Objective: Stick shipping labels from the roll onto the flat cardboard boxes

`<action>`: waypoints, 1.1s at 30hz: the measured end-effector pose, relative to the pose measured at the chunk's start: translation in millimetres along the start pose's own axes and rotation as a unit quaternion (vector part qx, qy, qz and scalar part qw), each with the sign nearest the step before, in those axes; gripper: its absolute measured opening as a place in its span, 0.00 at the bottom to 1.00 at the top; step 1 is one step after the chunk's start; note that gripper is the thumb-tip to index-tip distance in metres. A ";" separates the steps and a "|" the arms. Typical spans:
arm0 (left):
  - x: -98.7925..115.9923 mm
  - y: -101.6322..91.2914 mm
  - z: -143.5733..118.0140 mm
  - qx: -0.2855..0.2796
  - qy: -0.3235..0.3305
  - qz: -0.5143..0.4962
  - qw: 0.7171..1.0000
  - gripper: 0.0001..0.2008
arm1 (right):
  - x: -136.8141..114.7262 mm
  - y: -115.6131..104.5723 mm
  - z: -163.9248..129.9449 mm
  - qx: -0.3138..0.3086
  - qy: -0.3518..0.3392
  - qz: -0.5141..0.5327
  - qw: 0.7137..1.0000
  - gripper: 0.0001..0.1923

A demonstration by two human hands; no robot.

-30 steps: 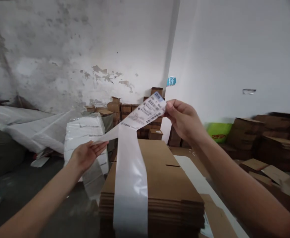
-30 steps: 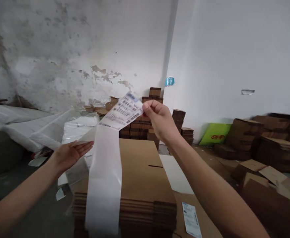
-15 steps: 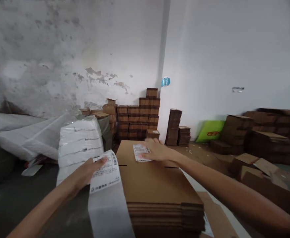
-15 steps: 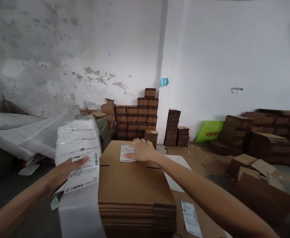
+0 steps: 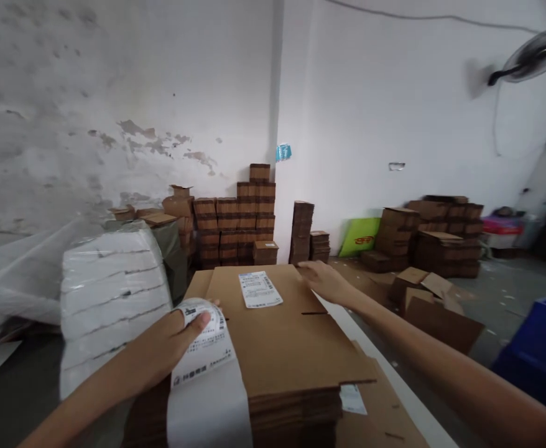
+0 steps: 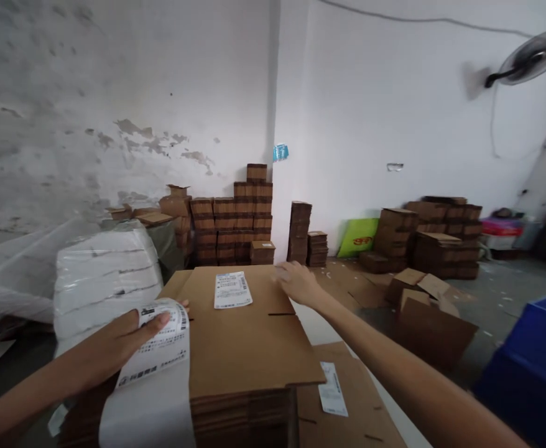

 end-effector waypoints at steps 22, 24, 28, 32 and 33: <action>2.3 7.9 2.1 -0.056 -0.008 0.010 0.998 0.22 | -45.8 53.9 78.7 -0.085 -0.035 0.004 0.996 0.20; 1.6 7.9 1.8 -0.052 -0.007 -0.007 0.999 0.21 | -37.0 48.4 70.7 -0.047 0.001 -0.012 0.999 0.26; 1.9 7.0 1.5 -0.061 -0.008 -0.017 0.998 0.22 | -27.0 44.0 58.9 0.029 0.088 -0.039 0.995 0.25; -0.3 6.6 3.5 -0.066 -0.015 -0.003 0.998 0.26 | -32.9 51.4 57.8 0.036 0.122 -0.055 0.990 0.28; -1.2 6.8 4.2 -0.070 -0.012 -0.002 0.998 0.27 | -34.8 52.3 58.3 0.045 0.133 -0.054 0.989 0.29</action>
Point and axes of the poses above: each hand's wrist, its own z-axis towards the middle knuckle, its own y-axis out of the palm, x = y × z, the point moved 1 cm from there along z, towards the middle knuckle, and after that the axes turned 7 degrees about z, right-handed, at the moved point
